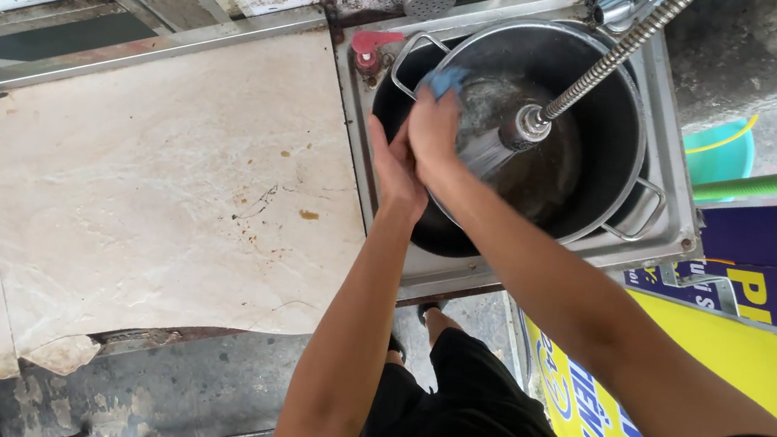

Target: Washing a large metal pot in a sink using a sponge and water.

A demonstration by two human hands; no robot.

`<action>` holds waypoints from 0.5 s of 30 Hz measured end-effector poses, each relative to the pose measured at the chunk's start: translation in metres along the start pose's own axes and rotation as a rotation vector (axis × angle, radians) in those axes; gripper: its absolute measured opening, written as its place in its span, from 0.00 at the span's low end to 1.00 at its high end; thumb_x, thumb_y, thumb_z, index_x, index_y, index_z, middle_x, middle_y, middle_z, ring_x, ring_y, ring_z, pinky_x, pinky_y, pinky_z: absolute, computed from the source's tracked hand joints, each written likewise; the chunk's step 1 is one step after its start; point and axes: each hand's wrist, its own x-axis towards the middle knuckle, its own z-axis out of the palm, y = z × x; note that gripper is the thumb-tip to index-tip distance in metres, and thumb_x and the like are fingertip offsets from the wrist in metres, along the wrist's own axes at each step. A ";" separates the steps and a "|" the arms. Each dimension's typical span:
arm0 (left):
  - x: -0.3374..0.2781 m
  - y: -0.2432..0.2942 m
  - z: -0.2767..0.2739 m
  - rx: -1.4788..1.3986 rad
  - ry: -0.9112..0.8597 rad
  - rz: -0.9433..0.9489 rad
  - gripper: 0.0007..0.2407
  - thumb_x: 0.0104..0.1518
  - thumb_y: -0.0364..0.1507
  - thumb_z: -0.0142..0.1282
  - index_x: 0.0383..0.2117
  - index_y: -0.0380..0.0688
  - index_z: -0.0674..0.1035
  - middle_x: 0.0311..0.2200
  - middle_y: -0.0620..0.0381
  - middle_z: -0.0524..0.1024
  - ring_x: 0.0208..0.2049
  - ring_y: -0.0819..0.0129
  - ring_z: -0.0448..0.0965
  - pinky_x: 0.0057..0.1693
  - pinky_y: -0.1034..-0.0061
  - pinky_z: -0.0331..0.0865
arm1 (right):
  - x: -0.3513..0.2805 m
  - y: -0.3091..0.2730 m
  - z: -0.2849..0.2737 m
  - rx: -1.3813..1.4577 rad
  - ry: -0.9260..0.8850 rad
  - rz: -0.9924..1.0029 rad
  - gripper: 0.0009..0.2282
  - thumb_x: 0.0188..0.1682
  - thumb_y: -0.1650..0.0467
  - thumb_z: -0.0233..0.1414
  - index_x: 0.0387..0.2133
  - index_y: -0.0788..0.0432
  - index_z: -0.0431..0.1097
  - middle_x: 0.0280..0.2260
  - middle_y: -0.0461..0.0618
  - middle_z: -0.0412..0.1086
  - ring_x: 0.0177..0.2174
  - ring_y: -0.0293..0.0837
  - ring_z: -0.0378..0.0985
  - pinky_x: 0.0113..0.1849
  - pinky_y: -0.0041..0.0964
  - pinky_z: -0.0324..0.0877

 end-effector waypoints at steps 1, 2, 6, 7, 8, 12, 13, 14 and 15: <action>-0.002 0.002 -0.001 -0.007 -0.025 0.000 0.40 0.61 0.61 0.32 0.66 0.37 0.67 0.62 0.50 0.70 0.62 0.57 0.68 0.67 0.69 0.59 | -0.030 0.000 -0.024 -0.307 -0.210 -0.066 0.20 0.53 0.62 0.45 0.53 0.64 0.65 0.49 0.65 0.71 0.50 0.58 0.72 0.51 0.49 0.65; -0.005 0.004 -0.003 -0.015 -0.050 0.001 0.41 0.61 0.62 0.31 0.67 0.37 0.67 0.63 0.49 0.70 0.63 0.55 0.68 0.67 0.69 0.58 | -0.060 0.001 -0.048 -0.615 -0.418 -0.130 0.22 0.55 0.60 0.42 0.52 0.65 0.67 0.48 0.69 0.73 0.51 0.65 0.73 0.50 0.52 0.66; -0.015 0.012 0.005 -0.059 -0.132 -0.019 0.39 0.61 0.61 0.33 0.69 0.39 0.64 0.64 0.49 0.69 0.64 0.53 0.66 0.69 0.65 0.58 | -0.086 -0.048 -0.150 -1.001 -0.813 -0.135 0.20 0.51 0.59 0.43 0.47 0.61 0.71 0.42 0.63 0.76 0.45 0.59 0.77 0.47 0.52 0.68; -0.016 0.013 0.006 -0.049 -0.123 -0.017 0.38 0.61 0.59 0.35 0.69 0.40 0.63 0.65 0.50 0.68 0.65 0.54 0.66 0.69 0.63 0.58 | -0.080 -0.060 -0.167 -1.317 -0.882 0.031 0.19 0.52 0.58 0.41 0.45 0.57 0.71 0.38 0.60 0.76 0.41 0.53 0.78 0.44 0.52 0.72; -0.016 0.014 0.007 -0.039 -0.114 -0.016 0.37 0.61 0.58 0.36 0.69 0.42 0.63 0.66 0.52 0.67 0.66 0.54 0.66 0.70 0.61 0.58 | -0.074 -0.071 -0.183 -1.630 -0.930 0.214 0.18 0.53 0.56 0.38 0.42 0.52 0.70 0.35 0.57 0.76 0.37 0.48 0.80 0.41 0.53 0.75; -0.021 0.018 0.010 -0.071 -0.088 -0.024 0.36 0.61 0.57 0.36 0.69 0.44 0.63 0.66 0.53 0.66 0.65 0.55 0.66 0.69 0.59 0.58 | -0.056 -0.071 -0.197 -1.974 -0.946 0.038 0.24 0.56 0.57 0.41 0.32 0.64 0.79 0.31 0.53 0.78 0.33 0.46 0.81 0.39 0.49 0.76; -0.021 0.019 0.008 -0.144 -0.092 -0.021 0.36 0.60 0.57 0.35 0.69 0.45 0.63 0.66 0.54 0.65 0.65 0.55 0.65 0.69 0.59 0.57 | -0.062 -0.066 -0.192 -1.698 -1.020 -0.020 0.19 0.54 0.59 0.43 0.43 0.61 0.73 0.38 0.55 0.75 0.38 0.48 0.79 0.42 0.48 0.74; -0.021 0.019 0.007 -0.217 -0.097 -0.019 0.36 0.60 0.58 0.33 0.69 0.46 0.63 0.67 0.55 0.64 0.65 0.55 0.65 0.69 0.59 0.56 | -0.067 -0.060 -0.188 -1.420 -1.076 -0.073 0.19 0.52 0.61 0.46 0.53 0.57 0.68 0.45 0.56 0.73 0.42 0.51 0.78 0.45 0.47 0.72; -0.020 0.018 0.002 -0.220 -0.093 -0.009 0.36 0.60 0.58 0.33 0.69 0.46 0.63 0.67 0.55 0.64 0.65 0.55 0.65 0.69 0.59 0.56 | -0.081 -0.055 -0.173 -1.424 -1.086 -0.078 0.19 0.52 0.61 0.46 0.53 0.57 0.68 0.45 0.56 0.73 0.42 0.51 0.78 0.45 0.47 0.72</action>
